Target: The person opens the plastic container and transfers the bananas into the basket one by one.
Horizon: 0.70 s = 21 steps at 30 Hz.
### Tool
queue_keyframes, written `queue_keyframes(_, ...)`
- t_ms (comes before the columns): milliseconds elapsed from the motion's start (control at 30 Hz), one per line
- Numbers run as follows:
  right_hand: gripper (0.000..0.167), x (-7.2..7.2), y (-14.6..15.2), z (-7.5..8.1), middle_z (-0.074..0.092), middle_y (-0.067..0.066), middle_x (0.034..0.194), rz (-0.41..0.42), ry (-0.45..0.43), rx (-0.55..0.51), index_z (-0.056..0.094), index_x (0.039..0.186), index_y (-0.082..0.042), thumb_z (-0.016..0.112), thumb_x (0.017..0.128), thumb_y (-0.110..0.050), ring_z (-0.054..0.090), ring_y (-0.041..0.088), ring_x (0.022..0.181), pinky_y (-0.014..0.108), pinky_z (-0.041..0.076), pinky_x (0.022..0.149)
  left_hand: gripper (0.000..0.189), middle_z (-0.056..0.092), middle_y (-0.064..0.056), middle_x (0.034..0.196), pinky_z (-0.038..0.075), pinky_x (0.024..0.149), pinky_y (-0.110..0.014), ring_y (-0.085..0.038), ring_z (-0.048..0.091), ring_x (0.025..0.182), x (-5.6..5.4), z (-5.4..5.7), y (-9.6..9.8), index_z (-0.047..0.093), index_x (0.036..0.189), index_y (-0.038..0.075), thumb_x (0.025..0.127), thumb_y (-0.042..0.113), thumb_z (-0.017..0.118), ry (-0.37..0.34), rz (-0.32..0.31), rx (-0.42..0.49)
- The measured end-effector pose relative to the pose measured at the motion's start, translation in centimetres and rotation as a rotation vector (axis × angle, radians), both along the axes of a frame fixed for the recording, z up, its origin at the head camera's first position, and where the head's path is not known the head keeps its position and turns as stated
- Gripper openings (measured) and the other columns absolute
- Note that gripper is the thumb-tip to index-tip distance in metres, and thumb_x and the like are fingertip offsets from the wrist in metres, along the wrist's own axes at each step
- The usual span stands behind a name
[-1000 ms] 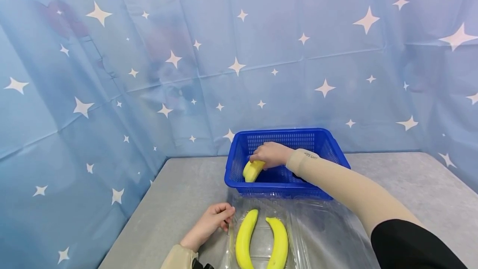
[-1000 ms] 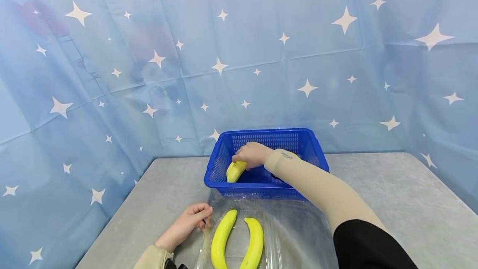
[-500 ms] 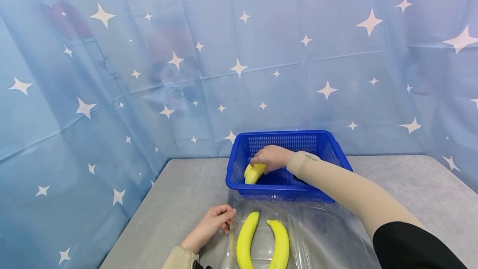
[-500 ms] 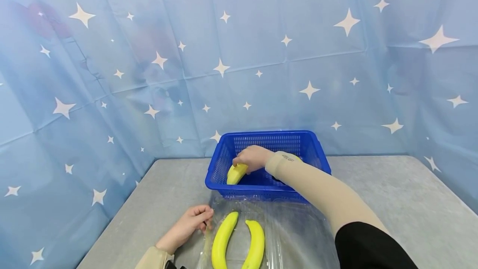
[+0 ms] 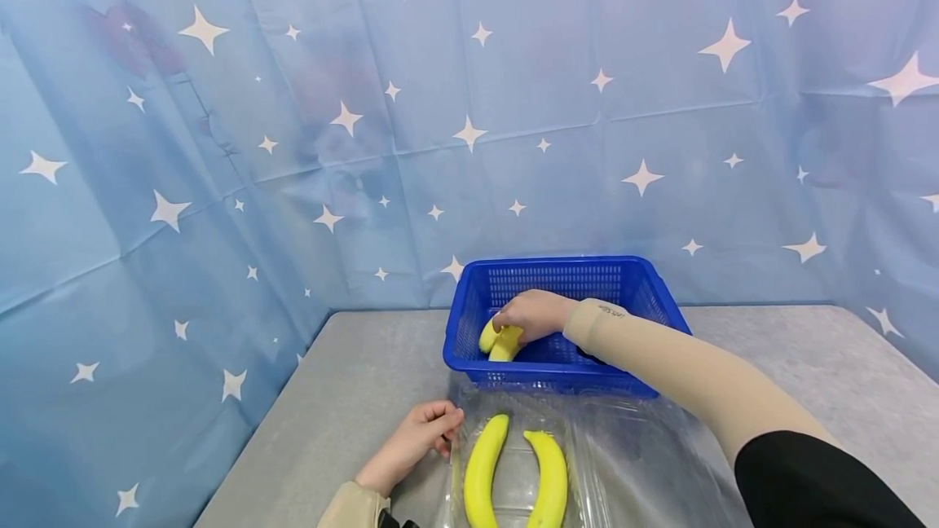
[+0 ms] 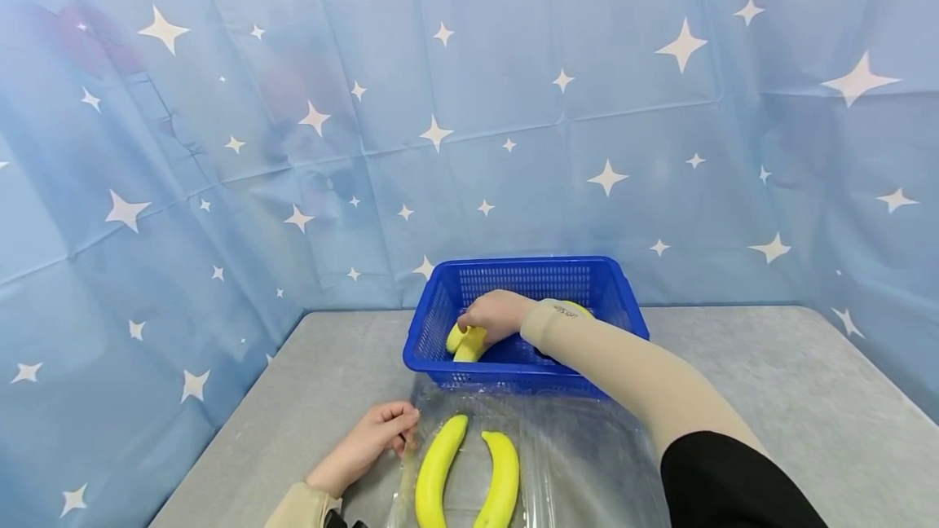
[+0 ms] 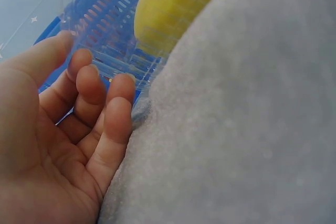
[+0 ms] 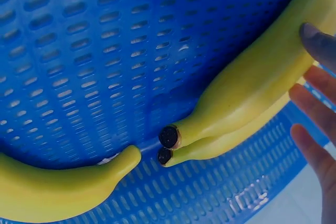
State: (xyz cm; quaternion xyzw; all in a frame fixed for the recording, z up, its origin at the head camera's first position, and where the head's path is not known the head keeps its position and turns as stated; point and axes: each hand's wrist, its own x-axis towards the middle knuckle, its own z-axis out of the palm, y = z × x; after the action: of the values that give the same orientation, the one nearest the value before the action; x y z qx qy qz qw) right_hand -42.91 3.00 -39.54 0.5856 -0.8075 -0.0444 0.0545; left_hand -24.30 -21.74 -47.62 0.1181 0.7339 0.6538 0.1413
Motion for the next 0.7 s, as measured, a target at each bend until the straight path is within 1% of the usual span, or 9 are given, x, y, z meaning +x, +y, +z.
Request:
queue_keyframes(133,0.033,-0.1,0.1,0.2,0.069,0.000,0.109,-0.027,-0.013,0.004,0.069,0.113,-0.015,0.079,0.082,-0.019,0.064,0.015,0.093,0.033,0.053,0.081,0.041,0.058,0.001,0.070,0.050,0.054,-0.022,-0.009,0.054,0.057,-0.1,0.0,0.0,0.049,0.091,-0.017,0.099,0.022,0.058,0.001,-0.004,-0.003)
queue_keyframes(267,0.038,-0.3,0.4,0.6,0.068,0.000,0.113,-0.090,-0.044,0.006,0.067,0.118,-0.016,0.079,0.082,-0.021,0.064,0.016,0.099,0.035,0.052,0.084,0.041,0.057,0.002,0.070,0.050,0.054,-0.022,-0.009,0.054,0.057,-0.1,-0.1,0.1,0.050,0.092,-0.017,0.098,0.022,0.058,0.002,0.000,-0.003)
queue_keyframes(333,0.039,-0.2,0.7,1.0,0.068,0.000,0.114,-0.121,-0.063,-0.003,0.067,0.120,-0.016,0.078,0.083,-0.021,0.063,0.016,0.100,0.035,0.052,0.086,0.039,0.057,0.001,0.070,0.050,0.053,-0.022,-0.009,0.055,0.058,0.0,-0.2,0.1,0.051,0.089,-0.015,0.098,0.022,0.058,-0.003,0.003,0.003)
queue_keyframes(433,0.039,0.3,1.2,2.2,0.068,0.001,0.115,-0.165,-0.097,-0.026,0.067,0.121,-0.015,0.077,0.084,-0.021,0.063,0.019,0.102,0.037,0.051,0.087,0.033,0.056,0.001,0.070,0.050,0.054,-0.023,-0.009,0.056,0.058,0.0,-0.1,0.1,0.054,0.081,-0.005,0.098,0.022,0.058,-0.011,0.004,0.003)
queue_keyframes(533,0.038,1.1,1.7,3.8,0.067,0.003,0.114,-0.205,-0.147,-0.069,0.067,0.121,-0.014,0.077,0.085,-0.018,0.062,0.021,0.103,0.038,0.051,0.088,0.026,0.057,0.001,0.070,0.050,0.054,-0.023,-0.010,0.056,0.059,0.0,0.1,0.1,0.057,0.078,0.007,0.098,0.024,0.059,-0.015,0.002,-0.005)
queue_keyframes(700,0.037,2.0,2.4,5.6,0.065,-0.001,0.116,-0.264,-0.174,-0.110,0.064,0.124,-0.018,0.074,0.088,-0.021,0.061,0.019,0.105,0.035,0.051,0.087,0.027,0.056,0.001,0.070,0.050,0.055,-0.023,-0.010,0.055,0.059,0.0,0.2,-0.1,0.056,0.078,0.008,0.099,0.024,0.057,-0.011,-0.012,-0.019)
